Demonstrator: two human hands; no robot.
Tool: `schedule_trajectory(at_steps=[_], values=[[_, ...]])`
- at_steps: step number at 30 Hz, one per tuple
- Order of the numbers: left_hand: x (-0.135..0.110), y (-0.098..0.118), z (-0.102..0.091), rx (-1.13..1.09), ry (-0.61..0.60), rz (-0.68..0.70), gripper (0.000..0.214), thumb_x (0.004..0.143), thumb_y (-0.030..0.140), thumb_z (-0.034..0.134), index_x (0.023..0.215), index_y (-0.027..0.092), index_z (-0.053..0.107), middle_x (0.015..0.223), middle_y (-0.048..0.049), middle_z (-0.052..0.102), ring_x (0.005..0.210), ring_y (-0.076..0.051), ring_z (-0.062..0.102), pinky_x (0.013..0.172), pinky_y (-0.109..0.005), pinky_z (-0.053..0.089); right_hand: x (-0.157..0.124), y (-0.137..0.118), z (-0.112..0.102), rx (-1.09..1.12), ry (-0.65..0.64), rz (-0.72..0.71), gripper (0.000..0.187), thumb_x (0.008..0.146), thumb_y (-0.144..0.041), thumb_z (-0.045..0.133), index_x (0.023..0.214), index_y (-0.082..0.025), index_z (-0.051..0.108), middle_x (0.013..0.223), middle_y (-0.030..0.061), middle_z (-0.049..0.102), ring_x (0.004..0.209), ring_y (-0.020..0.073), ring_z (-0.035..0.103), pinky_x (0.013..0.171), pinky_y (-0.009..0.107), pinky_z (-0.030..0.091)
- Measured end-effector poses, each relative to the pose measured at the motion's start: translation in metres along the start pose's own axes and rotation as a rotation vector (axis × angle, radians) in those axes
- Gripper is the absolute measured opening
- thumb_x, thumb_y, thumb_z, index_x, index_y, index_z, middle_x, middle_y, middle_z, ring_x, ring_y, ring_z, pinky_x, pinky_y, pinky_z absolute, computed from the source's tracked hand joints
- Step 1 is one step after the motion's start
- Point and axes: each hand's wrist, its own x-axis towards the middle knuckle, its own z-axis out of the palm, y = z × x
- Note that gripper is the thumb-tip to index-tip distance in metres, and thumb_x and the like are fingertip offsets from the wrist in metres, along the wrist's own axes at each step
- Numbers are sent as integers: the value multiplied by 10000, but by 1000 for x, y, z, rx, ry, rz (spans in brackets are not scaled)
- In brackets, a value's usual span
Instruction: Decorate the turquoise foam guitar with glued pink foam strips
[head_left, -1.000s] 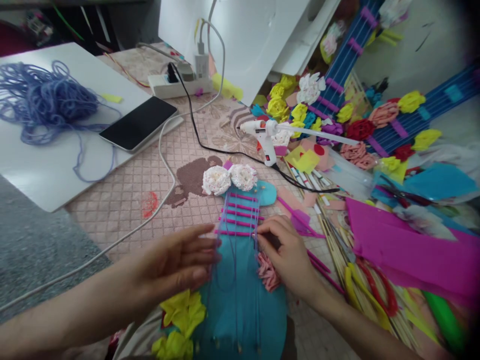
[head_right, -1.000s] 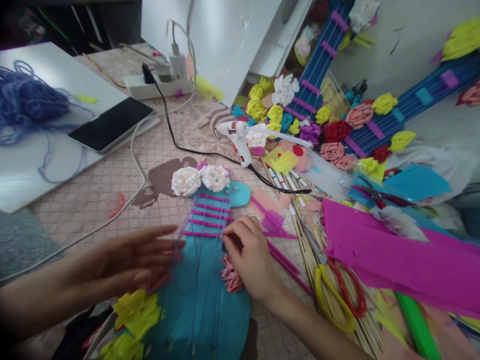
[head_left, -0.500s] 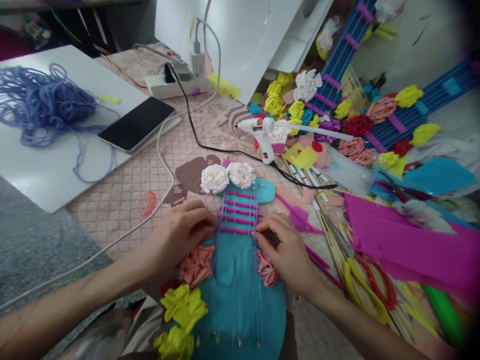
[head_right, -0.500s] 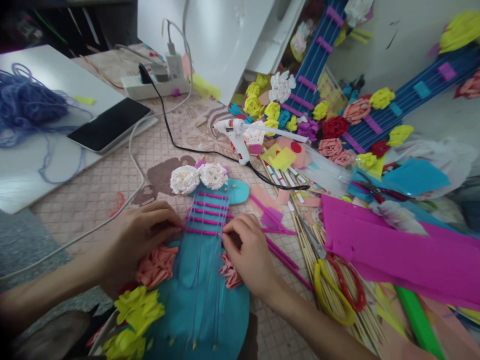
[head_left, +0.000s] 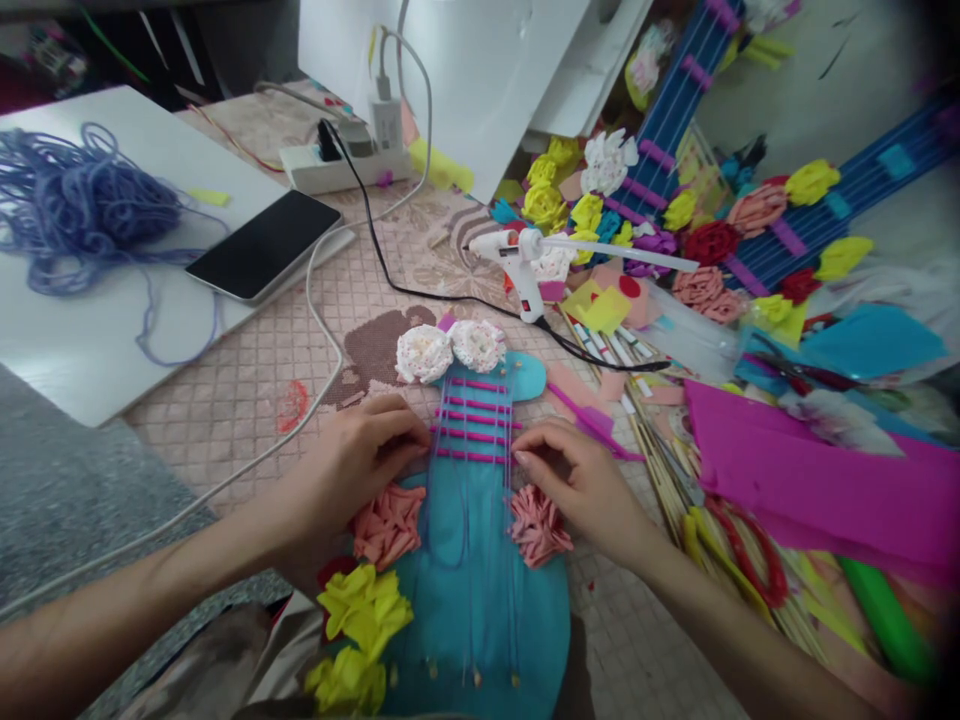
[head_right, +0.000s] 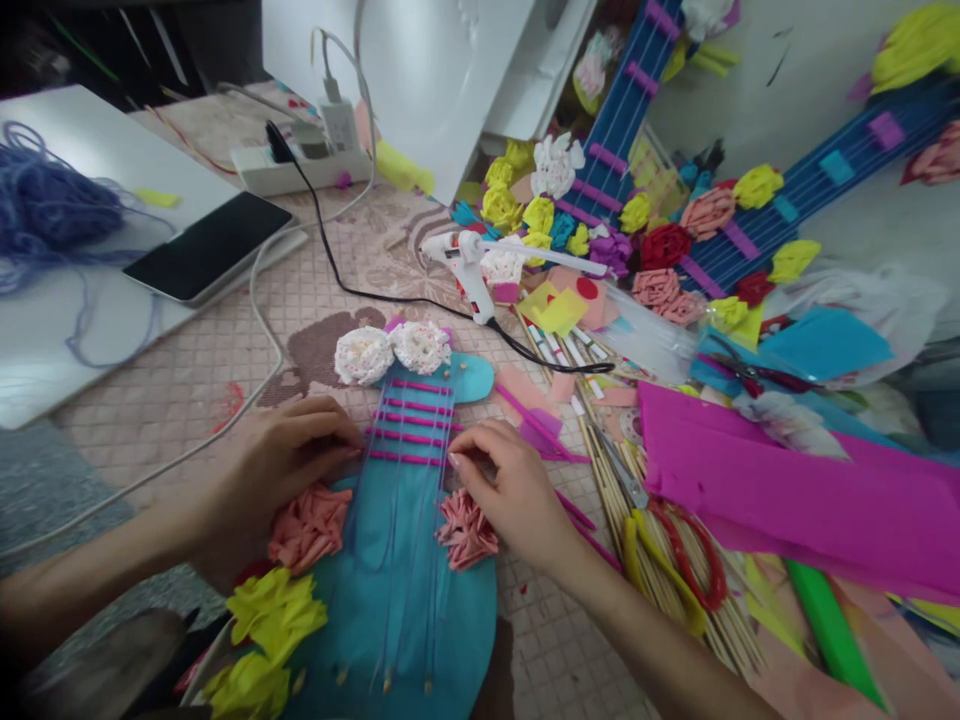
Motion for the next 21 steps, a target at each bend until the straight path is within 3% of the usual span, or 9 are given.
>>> schedule_trajectory(at_steps=[21], values=[[-1,-2,1,32,16,8,103,845,141,560,804,174,649,844,-13,620,788,-136,562,713,-254,428,3,1,3,-30,11,-24,99,821,-99,580,766,-182,582,796,9,585,812,170,546,722,309,410]])
